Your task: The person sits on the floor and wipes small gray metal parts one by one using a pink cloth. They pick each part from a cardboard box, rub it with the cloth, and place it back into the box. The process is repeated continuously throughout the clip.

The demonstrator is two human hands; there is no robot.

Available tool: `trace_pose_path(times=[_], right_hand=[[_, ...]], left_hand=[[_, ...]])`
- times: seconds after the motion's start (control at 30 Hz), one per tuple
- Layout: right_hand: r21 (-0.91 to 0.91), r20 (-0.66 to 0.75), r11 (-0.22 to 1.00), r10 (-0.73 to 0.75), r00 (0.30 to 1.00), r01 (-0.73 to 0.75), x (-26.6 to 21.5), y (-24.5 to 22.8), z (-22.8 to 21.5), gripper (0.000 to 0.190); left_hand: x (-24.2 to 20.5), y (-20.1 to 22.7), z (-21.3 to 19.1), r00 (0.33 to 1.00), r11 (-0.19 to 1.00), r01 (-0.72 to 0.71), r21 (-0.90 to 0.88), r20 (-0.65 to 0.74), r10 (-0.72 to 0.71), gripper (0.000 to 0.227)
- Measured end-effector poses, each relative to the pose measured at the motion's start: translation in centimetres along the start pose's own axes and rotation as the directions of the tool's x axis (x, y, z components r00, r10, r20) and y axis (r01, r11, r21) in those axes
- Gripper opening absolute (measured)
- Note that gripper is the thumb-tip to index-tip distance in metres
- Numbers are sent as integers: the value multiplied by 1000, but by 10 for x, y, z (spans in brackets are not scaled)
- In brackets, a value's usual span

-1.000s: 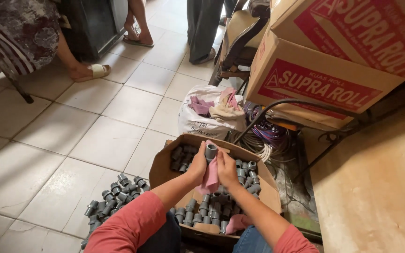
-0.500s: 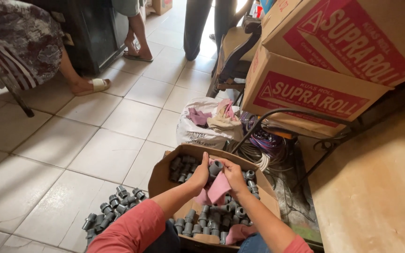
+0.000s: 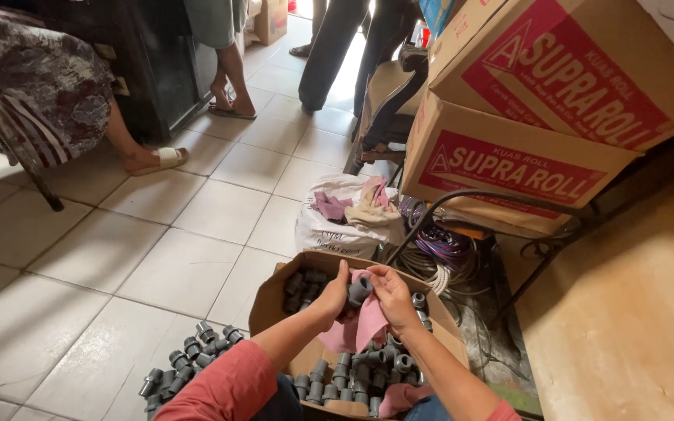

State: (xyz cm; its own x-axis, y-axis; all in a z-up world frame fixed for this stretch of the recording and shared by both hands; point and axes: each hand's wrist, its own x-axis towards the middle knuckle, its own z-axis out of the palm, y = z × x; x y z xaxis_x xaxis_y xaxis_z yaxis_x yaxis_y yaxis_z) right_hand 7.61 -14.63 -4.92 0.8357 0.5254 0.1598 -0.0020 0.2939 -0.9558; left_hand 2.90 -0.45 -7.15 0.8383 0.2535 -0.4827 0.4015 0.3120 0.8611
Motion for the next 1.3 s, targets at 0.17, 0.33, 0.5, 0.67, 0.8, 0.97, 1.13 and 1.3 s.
trace_pose_path(times=[0.17,0.33,0.5,0.67,0.8,0.97,1.13,1.3], right_hand=[[-192,177,894,-375,910,405,-33,-75,41,25],[-494,550,315,-609,572,810,-7,-40,33,28],[-552,345,584,-489,801,594,-17,-45,34,55],[-649,337,474,-523,783,596,1,-33,21,30],[-689,194,448,-643,741,569,5,-32,8,25],[-493,482,473,-551,682,730,-33,-48,43,36],[-673,227,505,-553,802,540,-2,-42,22,35],[-460,523,442,-566,637,770,-26,-33,41,29]], left_hand=[[-27,26,-17,991,971,118,-208,-35,-128,89],[-50,22,2,976,972,199,-128,116,-185,65],[-58,31,2,992,989,121,-85,38,-119,58],[-66,34,-3,979,991,-20,-132,196,46,34],[-60,30,0,976,960,8,-279,213,54,71],[-37,20,-9,987,909,11,-416,152,57,66],[-41,19,-2,992,890,-49,-453,84,98,38],[-19,5,-7,968,773,-41,-633,166,188,31]])
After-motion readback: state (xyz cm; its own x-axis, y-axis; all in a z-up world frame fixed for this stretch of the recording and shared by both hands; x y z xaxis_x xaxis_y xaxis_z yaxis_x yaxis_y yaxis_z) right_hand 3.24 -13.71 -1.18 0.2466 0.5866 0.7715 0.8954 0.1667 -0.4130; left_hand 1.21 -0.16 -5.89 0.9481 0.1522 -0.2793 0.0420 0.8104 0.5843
